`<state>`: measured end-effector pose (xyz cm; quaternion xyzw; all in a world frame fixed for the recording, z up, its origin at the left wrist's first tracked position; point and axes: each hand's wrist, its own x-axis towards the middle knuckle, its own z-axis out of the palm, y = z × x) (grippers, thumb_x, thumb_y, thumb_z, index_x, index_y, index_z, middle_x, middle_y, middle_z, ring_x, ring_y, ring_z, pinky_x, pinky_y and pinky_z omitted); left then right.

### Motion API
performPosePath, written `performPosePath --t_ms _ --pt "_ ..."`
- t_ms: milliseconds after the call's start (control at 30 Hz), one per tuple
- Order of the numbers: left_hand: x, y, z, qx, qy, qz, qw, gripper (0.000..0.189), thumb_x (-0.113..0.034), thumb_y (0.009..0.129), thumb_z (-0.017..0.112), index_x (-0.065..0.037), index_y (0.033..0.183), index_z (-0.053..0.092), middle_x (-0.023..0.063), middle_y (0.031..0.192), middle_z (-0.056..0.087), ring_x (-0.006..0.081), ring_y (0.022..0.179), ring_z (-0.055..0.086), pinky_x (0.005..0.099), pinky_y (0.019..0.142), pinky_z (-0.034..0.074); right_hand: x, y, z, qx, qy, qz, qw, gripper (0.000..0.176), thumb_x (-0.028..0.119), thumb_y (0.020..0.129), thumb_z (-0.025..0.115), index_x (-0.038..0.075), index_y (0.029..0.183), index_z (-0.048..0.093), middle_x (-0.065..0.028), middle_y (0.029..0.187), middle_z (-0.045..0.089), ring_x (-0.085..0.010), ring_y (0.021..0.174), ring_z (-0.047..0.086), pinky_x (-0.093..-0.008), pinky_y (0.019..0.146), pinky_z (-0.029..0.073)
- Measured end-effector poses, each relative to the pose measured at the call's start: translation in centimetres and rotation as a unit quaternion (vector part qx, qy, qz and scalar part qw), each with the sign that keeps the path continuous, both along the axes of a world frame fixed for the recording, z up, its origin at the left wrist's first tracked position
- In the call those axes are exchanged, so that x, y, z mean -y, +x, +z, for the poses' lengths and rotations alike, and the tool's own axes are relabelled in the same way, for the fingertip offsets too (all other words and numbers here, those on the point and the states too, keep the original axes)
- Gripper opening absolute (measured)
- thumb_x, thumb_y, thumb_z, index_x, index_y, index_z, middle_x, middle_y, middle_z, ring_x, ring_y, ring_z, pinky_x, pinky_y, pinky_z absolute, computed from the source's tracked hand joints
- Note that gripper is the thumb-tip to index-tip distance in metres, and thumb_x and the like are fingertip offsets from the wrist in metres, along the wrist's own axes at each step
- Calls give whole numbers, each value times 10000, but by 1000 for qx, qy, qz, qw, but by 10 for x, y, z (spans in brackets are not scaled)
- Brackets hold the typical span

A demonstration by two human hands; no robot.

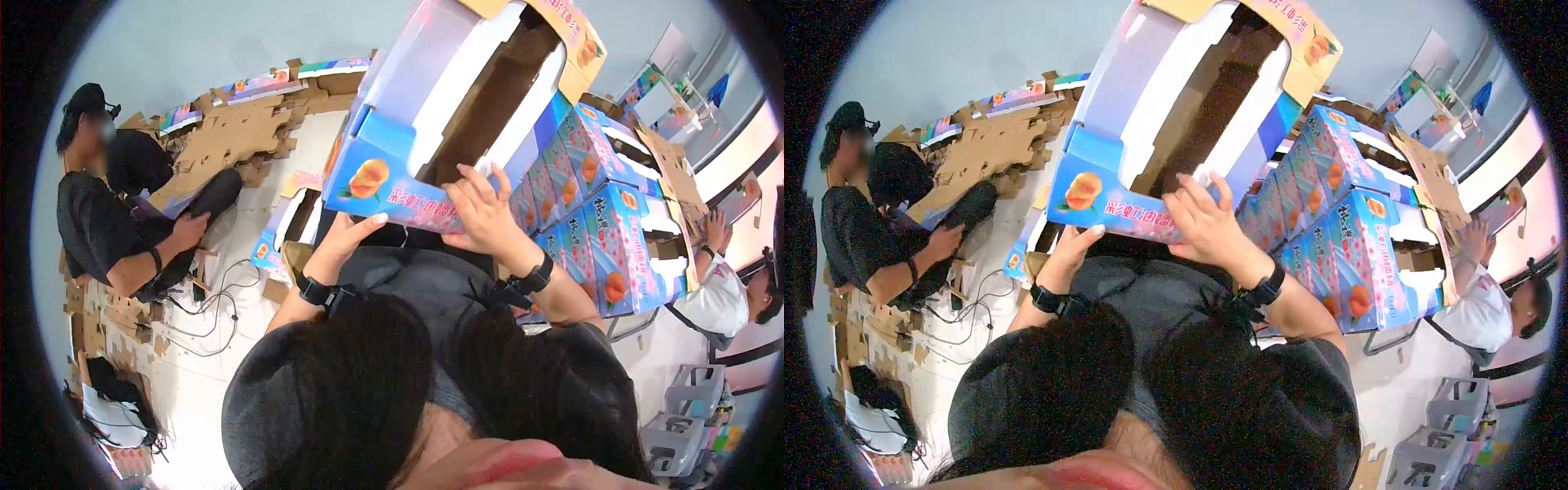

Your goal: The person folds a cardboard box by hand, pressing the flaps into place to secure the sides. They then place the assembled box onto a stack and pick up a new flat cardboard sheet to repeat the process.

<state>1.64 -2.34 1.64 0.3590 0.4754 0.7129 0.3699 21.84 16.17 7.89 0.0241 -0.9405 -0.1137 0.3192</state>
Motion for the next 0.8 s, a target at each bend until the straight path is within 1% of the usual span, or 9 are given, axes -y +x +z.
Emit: performPosePath --t_ms 33,133,167,267,333,467,533,667,800 --pt "2 -5 -6 -2 -8 -15 1000 744 -281 824 754 -47 1410 361 99 1317 498 213 1213 493 366 1028 399 -1 0 9 -4 6 -3 1000 855 424 472 815 77 1203 541 -74 1146 581 -272 1332 394 -561 1110 132" --pt "-14 -12 -12 40 218 -16 975 799 -457 875 656 -107 1459 239 147 1394 432 271 1254 477 379 1037 378 -10 8 57 -1 27 -83 996 830 449 484 802 75 1177 539 -84 1137 590 -263 1306 430 -563 1105 127" --pt "-7 -15 2 2 162 -29 986 813 -554 898 561 -144 1472 157 183 1444 374 317 1289 453 384 1036 366 -14 12 79 -26 34 -97 994 822 463 496 794 66 1168 535 -96 1136 592 -276 1274 457 -570 1098 126" --pt "7 -26 14 -68 82 28 994 651 -427 944 538 -105 1428 245 196 1407 428 292 1232 520 349 994 396 -34 28 147 -85 80 -149 982 810 510 540 769 43 1157 529 -140 1127 594 -330 1189 515 -578 1084 136" --pt "8 -25 15 -91 86 102 987 376 -143 978 519 -54 1327 412 177 1275 531 232 1099 579 349 978 433 -57 48 191 -60 83 -200 975 808 541 567 768 34 1152 536 -166 1122 588 -346 1166 517 -538 1083 183" --pt "4 -30 7 -105 60 141 983 265 -110 948 597 -26 1186 517 115 1132 619 164 1006 609 295 902 476 -154 89 236 -43 118 -292 948 855 578 598 751 39 1230 545 -189 1169 591 -342 1161 519 -446 1068 259" --pt "2 -39 -5 -155 36 134 978 234 -106 939 615 -25 1145 542 88 1076 648 141 960 626 275 868 485 -183 102 245 38 31 -430 901 906 621 595 733 52 1273 541 -216 1243 576 -358 1236 484 -462 1071 267" --pt "4 -47 -15 -129 41 116 984 146 -101 926 634 -22 1043 594 54 957 679 117 919 640 244 820 482 -269 143 220 95 -25 -474 875 1022 654 565 729 48 1352 487 -258 1335 518 -390 1278 462 -507 1071 294" --pt "14 -58 -16 -141 5 113 983 94 -72 951 587 -5 1016 581 76 969 649 153 915 624 278 852 495 -285 156 195 133 -135 -576 795 1043 646 569 719 53 1385 456 -284 1355 495 -428 1286 453 -508 1088 291"
